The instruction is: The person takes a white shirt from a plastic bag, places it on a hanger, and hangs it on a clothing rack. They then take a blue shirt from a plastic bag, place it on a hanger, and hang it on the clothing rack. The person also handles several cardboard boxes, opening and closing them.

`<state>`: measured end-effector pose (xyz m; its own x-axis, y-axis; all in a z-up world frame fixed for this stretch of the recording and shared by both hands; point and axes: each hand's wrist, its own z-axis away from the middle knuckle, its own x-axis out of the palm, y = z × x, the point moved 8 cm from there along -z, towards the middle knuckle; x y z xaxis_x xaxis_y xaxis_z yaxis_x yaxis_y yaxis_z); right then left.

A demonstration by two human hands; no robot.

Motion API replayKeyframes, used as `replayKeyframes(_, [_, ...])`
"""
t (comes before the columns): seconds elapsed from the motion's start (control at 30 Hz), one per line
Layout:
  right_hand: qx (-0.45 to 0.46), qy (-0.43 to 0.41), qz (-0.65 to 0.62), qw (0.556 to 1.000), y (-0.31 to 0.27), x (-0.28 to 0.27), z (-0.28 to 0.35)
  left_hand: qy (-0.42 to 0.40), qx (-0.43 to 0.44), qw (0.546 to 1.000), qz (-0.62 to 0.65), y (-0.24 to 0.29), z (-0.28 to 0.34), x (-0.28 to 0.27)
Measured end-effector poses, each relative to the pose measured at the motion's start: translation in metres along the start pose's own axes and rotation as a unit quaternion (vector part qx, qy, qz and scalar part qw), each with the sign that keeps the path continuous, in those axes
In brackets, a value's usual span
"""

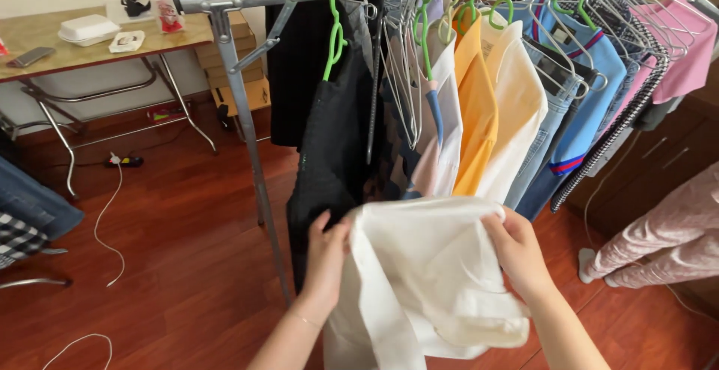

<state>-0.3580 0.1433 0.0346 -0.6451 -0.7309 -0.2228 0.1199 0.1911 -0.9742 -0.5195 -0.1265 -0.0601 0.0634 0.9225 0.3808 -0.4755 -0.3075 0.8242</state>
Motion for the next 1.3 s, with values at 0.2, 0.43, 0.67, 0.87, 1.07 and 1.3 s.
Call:
replayKeyframes(0.2, [0.068, -0.068, -0.078, 0.992, 0.054, 0.053, -0.032, -0.196, 0.151, 0.96, -0.134, -0.049, 0.047, 0.051])
replayKeyframes(0.43, [0.135, -0.179, -0.195, 0.955, 0.021, 0.081, -0.001, -0.321, 0.403, 0.742, -0.429, -0.061, 0.126, 0.068])
replayKeyframes(0.67, [0.143, -0.172, -0.22, 0.949, 0.015, 0.087, 0.008, -0.237, 0.572, 0.665, -0.419, -0.034, 0.114, 0.097])
replayKeyframes(0.87, [-0.042, -0.059, -0.052, 0.996, -0.011, 0.058, 0.039, -0.182, 0.356, 0.767, -0.503, -0.002, 0.065, 0.107])
replayKeyframes(1.07, [-0.009, -0.085, 0.165, 0.983, 0.1, 0.051, 0.029, -0.123, 0.326, 0.782, -0.518, 0.057, 0.035, 0.083])
replayKeyframes(1.3, [-0.064, -0.086, 0.16, 0.981, 0.029, 0.032, -0.042, -0.247, 0.193, 0.703, -0.638, 0.131, 0.106, 0.053])
